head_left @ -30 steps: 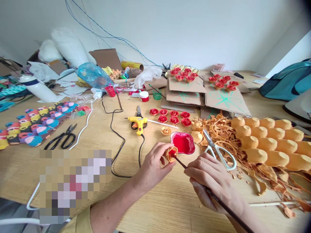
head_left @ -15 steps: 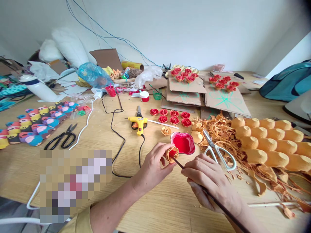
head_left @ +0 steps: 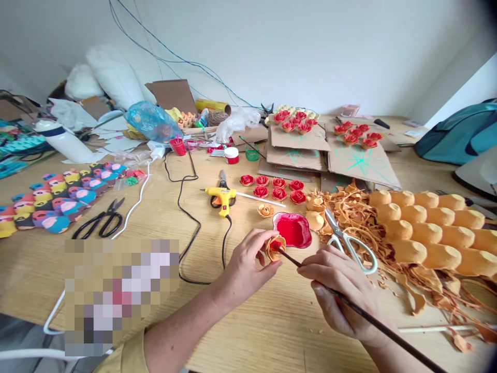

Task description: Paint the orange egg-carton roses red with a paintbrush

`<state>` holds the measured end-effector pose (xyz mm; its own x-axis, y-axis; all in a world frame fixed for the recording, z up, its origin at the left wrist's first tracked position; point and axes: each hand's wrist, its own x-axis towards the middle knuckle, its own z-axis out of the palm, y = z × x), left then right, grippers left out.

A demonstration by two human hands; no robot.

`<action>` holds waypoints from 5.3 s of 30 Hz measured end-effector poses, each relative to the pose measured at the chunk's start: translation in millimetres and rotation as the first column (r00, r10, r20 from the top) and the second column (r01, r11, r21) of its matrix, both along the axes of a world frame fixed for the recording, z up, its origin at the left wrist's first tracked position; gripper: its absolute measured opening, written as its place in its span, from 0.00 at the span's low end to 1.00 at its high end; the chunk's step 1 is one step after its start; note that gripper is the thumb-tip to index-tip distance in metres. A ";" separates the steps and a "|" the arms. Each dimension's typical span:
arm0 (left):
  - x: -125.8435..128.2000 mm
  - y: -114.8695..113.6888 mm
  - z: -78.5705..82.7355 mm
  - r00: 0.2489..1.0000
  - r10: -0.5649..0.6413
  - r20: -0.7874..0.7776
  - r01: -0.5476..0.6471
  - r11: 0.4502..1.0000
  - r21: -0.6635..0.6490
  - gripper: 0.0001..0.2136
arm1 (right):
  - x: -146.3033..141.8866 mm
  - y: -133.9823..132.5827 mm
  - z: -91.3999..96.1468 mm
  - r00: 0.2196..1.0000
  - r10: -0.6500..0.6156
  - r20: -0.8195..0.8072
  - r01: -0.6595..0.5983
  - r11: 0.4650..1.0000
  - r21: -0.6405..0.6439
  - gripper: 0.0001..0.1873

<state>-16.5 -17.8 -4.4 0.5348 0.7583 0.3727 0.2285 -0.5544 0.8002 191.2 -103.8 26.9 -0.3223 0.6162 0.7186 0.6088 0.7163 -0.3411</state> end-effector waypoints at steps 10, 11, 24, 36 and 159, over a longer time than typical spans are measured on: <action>1.2 -1.3 2.5 1.000 0.021 0.011 -0.021 0.999 -0.033 0.23 | -10.1 3.3 10.1 0.981 -0.001 0.196 -0.010 0.998 0.057 0.10; 1.2 -1.3 2.2 1.000 0.025 0.011 -0.024 0.999 -0.035 0.22 | -9.5 2.8 10.3 0.979 -0.001 0.204 -0.013 0.998 0.063 0.10; -1.1 3.5 1.8 0.997 0.076 -0.005 -0.076 0.995 0.066 0.23 | 9.8 4.4 6.6 0.967 -0.237 0.091 0.234 0.971 0.050 0.07; -1.7 4.2 -2.3 0.993 0.120 0.008 -0.120 0.983 0.139 0.25 | 18.1 17.6 -18.5 0.882 -0.468 0.052 0.471 0.881 -0.050 0.08; 2.0 8.9 4.6 0.943 0.012 0.334 0.186 0.810 -0.556 0.23 | 19.5 15.8 -13.9 0.900 -0.410 0.149 0.417 0.909 -0.019 0.06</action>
